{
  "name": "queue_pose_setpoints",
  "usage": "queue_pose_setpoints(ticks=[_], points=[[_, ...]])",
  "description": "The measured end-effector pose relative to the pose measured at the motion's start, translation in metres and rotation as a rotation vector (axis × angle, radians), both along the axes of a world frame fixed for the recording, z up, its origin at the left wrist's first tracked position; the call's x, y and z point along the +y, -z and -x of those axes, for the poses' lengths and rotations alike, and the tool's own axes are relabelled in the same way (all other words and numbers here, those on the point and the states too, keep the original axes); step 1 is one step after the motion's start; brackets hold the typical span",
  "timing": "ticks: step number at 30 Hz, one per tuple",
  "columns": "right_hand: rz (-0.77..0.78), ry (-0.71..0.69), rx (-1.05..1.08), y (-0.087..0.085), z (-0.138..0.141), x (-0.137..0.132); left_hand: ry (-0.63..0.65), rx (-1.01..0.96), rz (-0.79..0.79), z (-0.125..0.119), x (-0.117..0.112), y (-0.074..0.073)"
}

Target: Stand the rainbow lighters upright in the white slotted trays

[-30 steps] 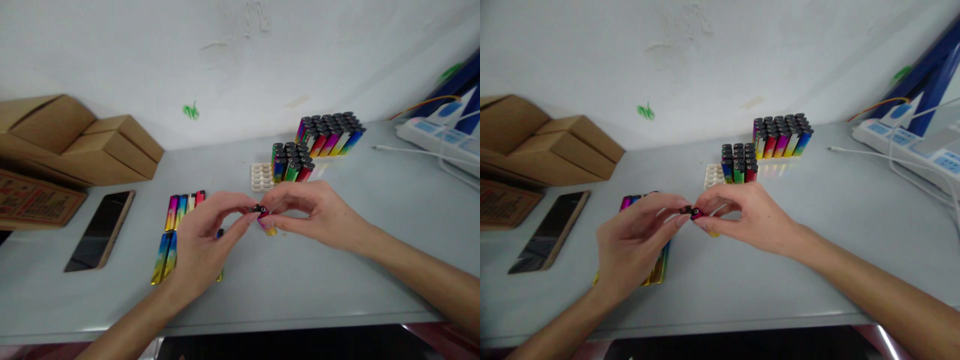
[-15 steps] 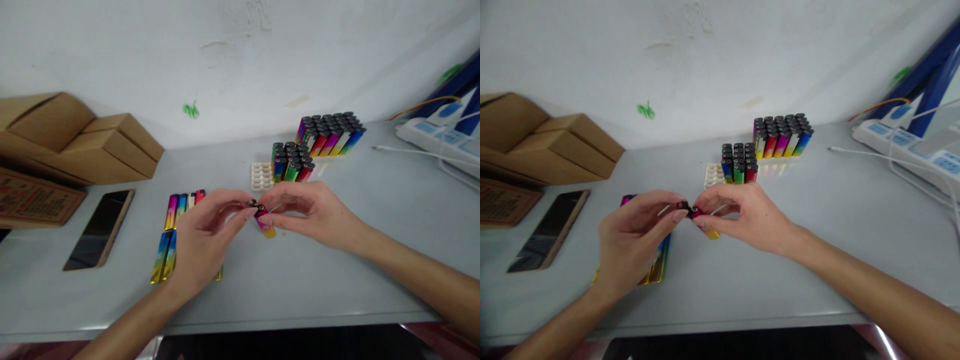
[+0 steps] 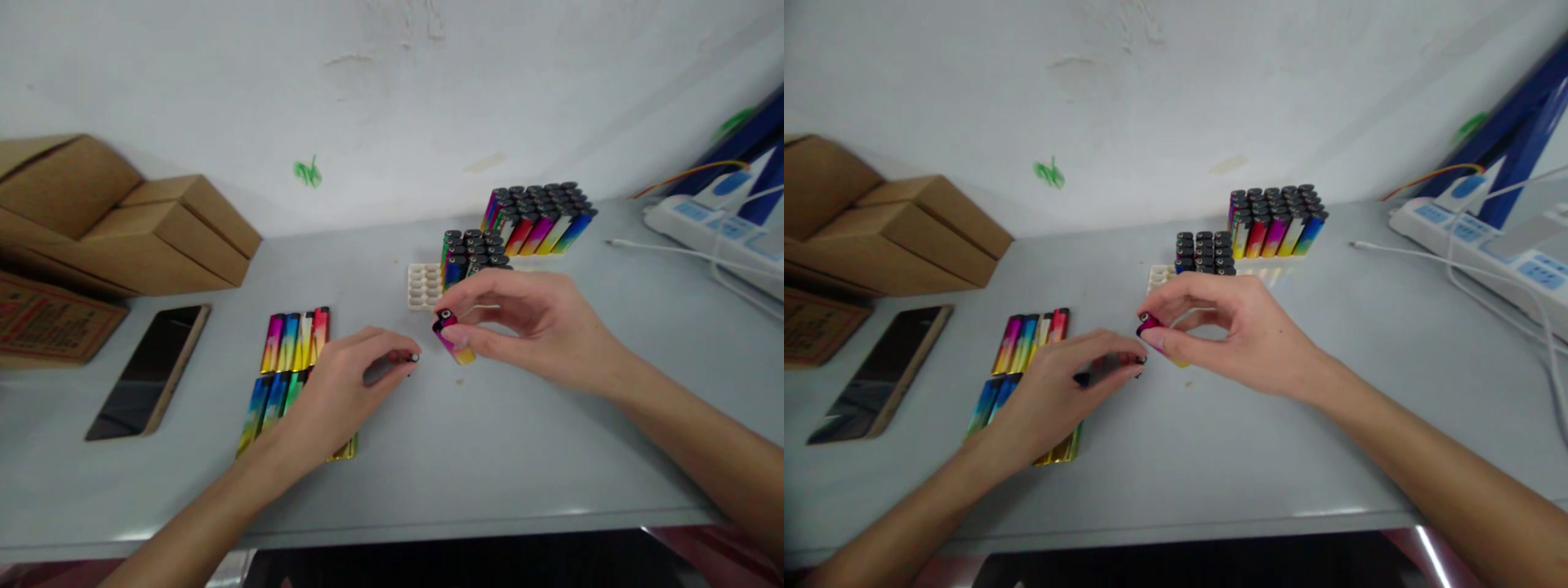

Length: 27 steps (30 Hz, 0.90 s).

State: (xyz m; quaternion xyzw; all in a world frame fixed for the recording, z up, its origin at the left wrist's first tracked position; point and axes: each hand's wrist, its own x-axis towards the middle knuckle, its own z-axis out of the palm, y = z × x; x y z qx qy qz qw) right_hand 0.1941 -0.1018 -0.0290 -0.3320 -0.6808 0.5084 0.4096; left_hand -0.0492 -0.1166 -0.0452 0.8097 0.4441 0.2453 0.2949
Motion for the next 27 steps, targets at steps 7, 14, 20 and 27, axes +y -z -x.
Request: queue_pose_setpoints(ticks=[7, 14, 20, 27], points=[[0.032, -0.049, -0.03, 0.004, 0.003, 0.004, -0.093, -0.233, 0.007, 0.0, -0.001, -0.009], [0.07, -0.081, -0.022, 0.01, 0.006, -0.004, -0.21, -0.564, 0.174, -0.006, -0.012, -0.022], [-0.02, -0.055, -0.014, 0.012, 0.008, -0.009, -0.233, -0.691, 0.288, -0.006, -0.014, -0.02], [-0.066, -0.03, 0.009, 0.015, 0.009, -0.011, -0.224, -0.694, 0.253, -0.007, -0.014, -0.02]])
